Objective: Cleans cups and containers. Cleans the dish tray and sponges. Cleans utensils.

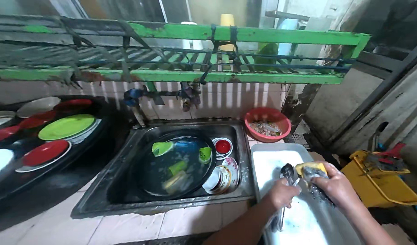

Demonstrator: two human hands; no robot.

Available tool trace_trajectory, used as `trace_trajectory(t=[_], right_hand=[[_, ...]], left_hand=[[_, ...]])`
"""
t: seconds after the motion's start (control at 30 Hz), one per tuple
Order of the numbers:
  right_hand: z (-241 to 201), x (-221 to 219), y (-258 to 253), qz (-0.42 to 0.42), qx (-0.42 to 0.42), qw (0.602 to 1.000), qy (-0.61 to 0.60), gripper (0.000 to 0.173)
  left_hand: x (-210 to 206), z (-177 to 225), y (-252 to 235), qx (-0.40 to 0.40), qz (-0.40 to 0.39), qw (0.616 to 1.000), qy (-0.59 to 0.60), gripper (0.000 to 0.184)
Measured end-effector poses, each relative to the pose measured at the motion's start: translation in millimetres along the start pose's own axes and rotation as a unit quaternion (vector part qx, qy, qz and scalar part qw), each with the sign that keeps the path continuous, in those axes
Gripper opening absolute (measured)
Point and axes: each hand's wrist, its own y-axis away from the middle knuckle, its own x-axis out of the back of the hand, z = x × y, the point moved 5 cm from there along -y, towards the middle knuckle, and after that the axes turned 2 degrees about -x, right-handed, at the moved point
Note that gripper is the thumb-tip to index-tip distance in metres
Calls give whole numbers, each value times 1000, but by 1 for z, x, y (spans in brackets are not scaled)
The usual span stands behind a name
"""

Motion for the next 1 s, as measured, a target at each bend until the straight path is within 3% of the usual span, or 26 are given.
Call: trace_trajectory(t=[0.07, 0.13, 0.27, 0.37, 0.5, 0.6, 0.67, 0.87, 1.0], right_hand=[[19, 0, -2, 25, -9, 998, -58, 51], [28, -9, 3, 23, -5, 996, -83, 53], [30, -30, 8, -45, -7, 999, 6, 54], [28, -14, -8, 21, -34, 998, 48, 53], [33, 17, -22, 100, -6, 994, -30, 57], [32, 4, -8, 49, 10, 998, -28, 57], [29, -19, -1, -1, -5, 999, 43, 58], [27, -34, -19, 37, -19, 994, 103, 54], [30, -58, -6, -41, -16, 988, 151, 57]], left_hand=[[1, -1, 2, 5, -19, 993, 116, 27], [1, 0, 2, 3, -23, 990, 137, 24], [5, 0, 0, 3, 23, 999, 40, 15], [5, -3, -4, 13, 37, 998, -44, 30], [9, -6, -6, 24, 65, 997, -44, 30], [9, -5, -5, 36, 70, 997, 1, 33], [6, -3, -4, 45, 57, 997, -1, 35], [6, -5, -4, 50, 58, 997, -4, 30], [10, -5, -4, 39, 74, 996, -7, 21]])
